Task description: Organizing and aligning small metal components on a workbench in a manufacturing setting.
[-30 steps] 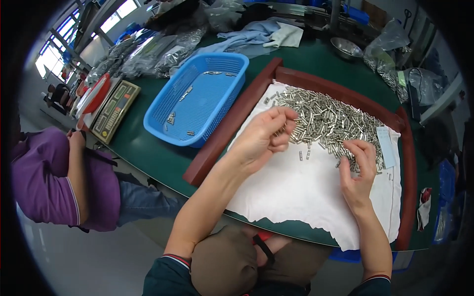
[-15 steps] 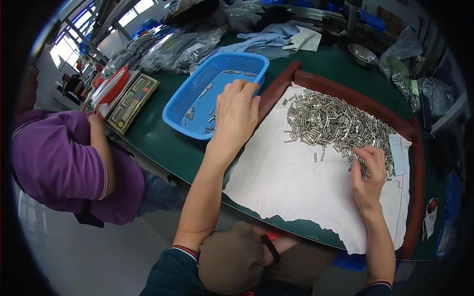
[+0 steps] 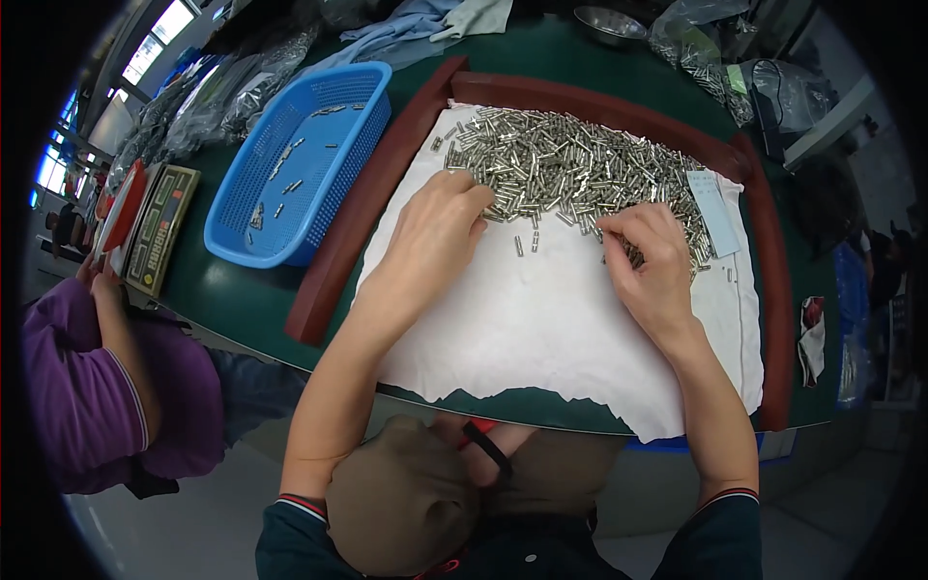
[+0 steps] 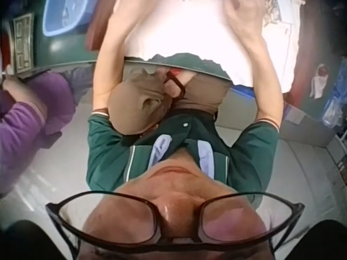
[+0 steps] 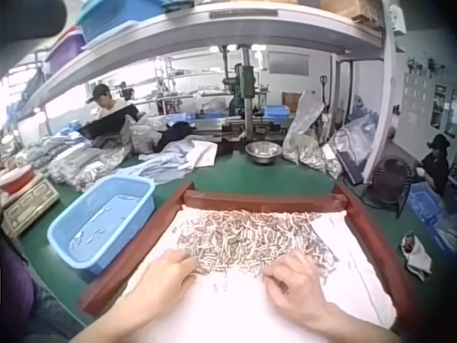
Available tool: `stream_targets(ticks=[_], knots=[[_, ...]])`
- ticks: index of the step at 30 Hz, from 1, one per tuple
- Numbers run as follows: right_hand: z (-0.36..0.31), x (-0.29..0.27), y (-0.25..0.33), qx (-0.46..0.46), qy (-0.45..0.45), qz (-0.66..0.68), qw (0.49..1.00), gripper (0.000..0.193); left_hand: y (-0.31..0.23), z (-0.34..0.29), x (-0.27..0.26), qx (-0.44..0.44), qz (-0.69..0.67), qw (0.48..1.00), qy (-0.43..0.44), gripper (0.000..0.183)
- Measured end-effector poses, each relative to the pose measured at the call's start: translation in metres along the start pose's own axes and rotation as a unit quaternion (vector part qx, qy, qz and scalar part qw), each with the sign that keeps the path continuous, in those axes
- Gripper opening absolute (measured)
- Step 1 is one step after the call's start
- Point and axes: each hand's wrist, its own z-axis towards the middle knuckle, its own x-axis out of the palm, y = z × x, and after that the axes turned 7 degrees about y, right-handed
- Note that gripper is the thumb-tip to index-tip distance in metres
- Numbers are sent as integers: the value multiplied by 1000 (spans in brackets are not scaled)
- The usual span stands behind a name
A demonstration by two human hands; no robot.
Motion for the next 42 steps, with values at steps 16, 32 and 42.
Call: stream_targets(ticks=[16, 32, 42], knots=[[-1, 6, 1, -14, -24, 10, 1000, 14, 11, 6, 22, 63, 24, 997, -31, 16], [-4, 1, 6, -5, 42, 1, 999, 9, -42, -5, 47, 91, -62, 994, -13, 19], [-6, -2, 15, -26, 144, 21, 989, 4, -27, -14, 37, 43, -173, 984, 13, 29]])
